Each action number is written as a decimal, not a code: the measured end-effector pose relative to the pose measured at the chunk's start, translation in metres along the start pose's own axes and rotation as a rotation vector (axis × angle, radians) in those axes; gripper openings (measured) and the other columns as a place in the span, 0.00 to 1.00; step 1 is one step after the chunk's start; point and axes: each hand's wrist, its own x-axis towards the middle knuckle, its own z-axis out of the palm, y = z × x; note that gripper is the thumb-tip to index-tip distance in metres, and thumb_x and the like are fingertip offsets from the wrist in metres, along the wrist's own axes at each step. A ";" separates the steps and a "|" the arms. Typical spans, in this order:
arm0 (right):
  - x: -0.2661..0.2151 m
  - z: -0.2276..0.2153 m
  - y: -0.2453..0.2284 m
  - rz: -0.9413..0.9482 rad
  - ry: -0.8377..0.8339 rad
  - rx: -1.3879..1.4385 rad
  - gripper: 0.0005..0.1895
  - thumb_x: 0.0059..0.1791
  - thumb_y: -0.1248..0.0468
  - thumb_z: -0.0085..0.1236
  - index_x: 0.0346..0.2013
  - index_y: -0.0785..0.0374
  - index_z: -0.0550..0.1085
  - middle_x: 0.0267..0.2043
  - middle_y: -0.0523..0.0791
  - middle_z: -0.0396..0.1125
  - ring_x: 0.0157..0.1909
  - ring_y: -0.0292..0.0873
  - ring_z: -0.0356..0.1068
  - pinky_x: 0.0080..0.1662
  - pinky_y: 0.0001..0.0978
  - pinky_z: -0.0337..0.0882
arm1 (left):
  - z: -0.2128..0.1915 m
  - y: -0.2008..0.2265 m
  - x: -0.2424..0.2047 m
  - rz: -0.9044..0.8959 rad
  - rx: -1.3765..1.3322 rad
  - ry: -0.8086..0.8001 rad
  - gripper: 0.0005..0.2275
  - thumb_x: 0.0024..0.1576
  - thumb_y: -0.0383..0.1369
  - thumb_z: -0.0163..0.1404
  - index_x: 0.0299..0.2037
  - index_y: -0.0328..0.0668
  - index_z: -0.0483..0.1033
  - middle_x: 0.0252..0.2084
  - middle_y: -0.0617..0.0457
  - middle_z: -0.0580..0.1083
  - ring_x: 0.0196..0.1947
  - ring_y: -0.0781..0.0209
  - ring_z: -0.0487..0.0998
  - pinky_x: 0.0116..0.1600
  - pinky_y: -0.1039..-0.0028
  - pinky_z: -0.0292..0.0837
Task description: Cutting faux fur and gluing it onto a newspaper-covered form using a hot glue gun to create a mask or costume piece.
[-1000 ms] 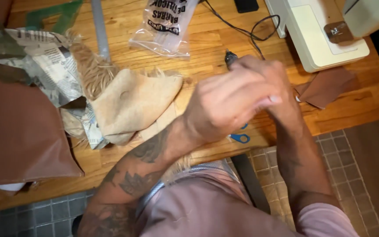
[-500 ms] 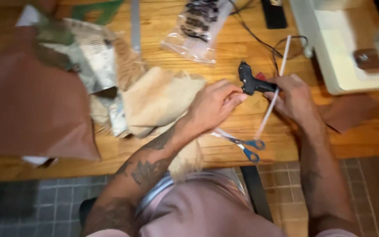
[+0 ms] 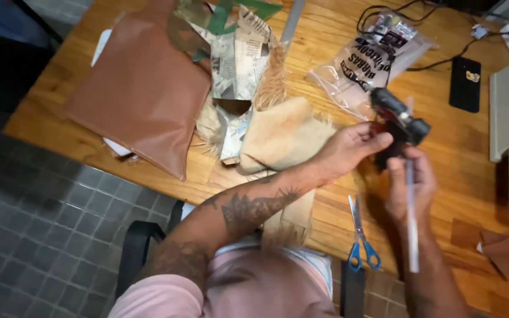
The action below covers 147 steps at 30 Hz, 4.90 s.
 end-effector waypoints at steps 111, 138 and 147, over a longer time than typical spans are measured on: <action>-0.020 0.045 -0.059 -0.162 0.552 0.659 0.09 0.49 0.72 0.64 0.38 0.72 0.71 0.46 0.62 0.70 0.46 0.50 0.77 0.50 0.39 0.78 | 0.024 0.014 -0.040 0.496 0.187 -0.023 0.16 0.64 0.31 0.49 0.54 0.36 0.53 0.25 0.56 0.68 0.20 0.74 0.72 0.24 0.89 0.61; -0.035 0.051 -0.036 -0.044 0.401 0.625 0.13 0.52 0.67 0.63 0.43 0.68 0.67 0.39 0.53 0.69 0.39 0.42 0.75 0.41 0.28 0.78 | 0.027 0.028 -0.099 0.233 0.249 0.181 0.13 0.67 0.33 0.49 0.57 0.35 0.65 0.46 0.53 0.73 0.49 0.70 0.74 0.58 0.71 0.72; -0.036 0.089 -0.116 -0.159 0.117 0.405 0.12 0.50 0.71 0.65 0.42 0.72 0.69 0.36 0.54 0.71 0.34 0.38 0.72 0.37 0.28 0.75 | 0.018 0.065 -0.147 0.319 0.156 0.426 0.14 0.67 0.32 0.48 0.58 0.35 0.62 0.52 0.46 0.72 0.55 0.61 0.73 0.63 0.66 0.70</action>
